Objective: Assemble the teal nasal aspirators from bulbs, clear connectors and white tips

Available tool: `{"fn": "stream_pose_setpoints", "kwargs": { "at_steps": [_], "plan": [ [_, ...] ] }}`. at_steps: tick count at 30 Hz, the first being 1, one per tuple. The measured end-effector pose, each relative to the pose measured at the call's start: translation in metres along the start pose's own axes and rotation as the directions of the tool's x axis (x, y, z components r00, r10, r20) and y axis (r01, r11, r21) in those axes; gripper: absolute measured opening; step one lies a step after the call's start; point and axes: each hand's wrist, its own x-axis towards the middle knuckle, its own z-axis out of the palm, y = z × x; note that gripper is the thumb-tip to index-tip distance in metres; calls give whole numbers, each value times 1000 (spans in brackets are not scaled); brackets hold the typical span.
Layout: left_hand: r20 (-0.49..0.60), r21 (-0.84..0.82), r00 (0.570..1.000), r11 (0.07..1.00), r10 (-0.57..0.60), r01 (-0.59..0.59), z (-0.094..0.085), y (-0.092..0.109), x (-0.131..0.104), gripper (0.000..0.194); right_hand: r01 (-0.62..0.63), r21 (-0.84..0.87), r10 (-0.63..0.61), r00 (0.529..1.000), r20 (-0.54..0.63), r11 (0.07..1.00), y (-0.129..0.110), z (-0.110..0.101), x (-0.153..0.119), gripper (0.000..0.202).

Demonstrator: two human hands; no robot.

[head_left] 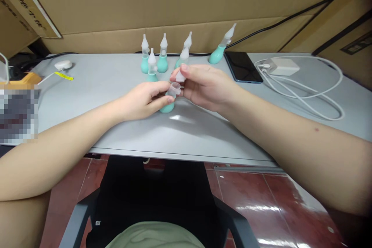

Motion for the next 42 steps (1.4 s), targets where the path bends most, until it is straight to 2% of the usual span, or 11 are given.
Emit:
{"fn": "stream_pose_setpoints", "kwargs": {
  "at_steps": [3, 9, 13, 16, 23, 27, 32, 35, 37, 40, 42],
  "plan": [
    [-11, 2, 1000, 1000, 24, -23, -7, -1, -1, 47, 45, -8, -46, 998, -38, 999, -2, -6, 1, 67],
    [-125, -94, 991, 993, 57, -69, -21, -2, 0, 45, 148, -295, -173, 983, -60, 944, -4, -12, -1, 50],
    [-194, -248, 981, 968, -17, -32, -19, -9, -1, 38, 152, -371, -133, 988, 77, 916, -5, -13, -5, 38],
    [-213, -248, 977, 968, -24, -30, -17, -13, -1, 41, 175, -431, -91, 974, 210, 885, -7, -13, -7, 30],
    [-113, -17, 993, 1000, 19, -21, -22, -11, 1, 64, 320, -519, -54, 885, 462, 793, -5, -13, -5, 9],
    [-68, -36, 997, 999, -32, 30, -21, -10, 0, 73, 287, -545, 4, 882, 471, 788, -6, -14, -5, 7],
    [-59, -53, 998, 998, -26, 23, -18, -9, 0, 66, 272, -557, 34, 878, 478, 785, -11, -12, -8, 6],
    [-36, -65, 999, 998, -3, 1, -18, -8, 0, 57, 272, -556, 31, 880, 474, 786, -16, -11, -10, 12],
    [-26, -79, 1000, 997, -1, -1, -19, -7, 0, 50, 288, -559, -13, 896, 444, 777, -19, -12, -10, 29],
    [-10, -97, 1000, 995, -23, 22, -17, -3, -1, 40, 333, -563, -190, 936, 297, 756, -20, -17, -7, 71],
    [-21, -81, 999, 996, -27, 25, -15, 0, -1, 37, 343, -546, -298, 939, 172, 765, -17, -19, -5, 78]
  ]
}}
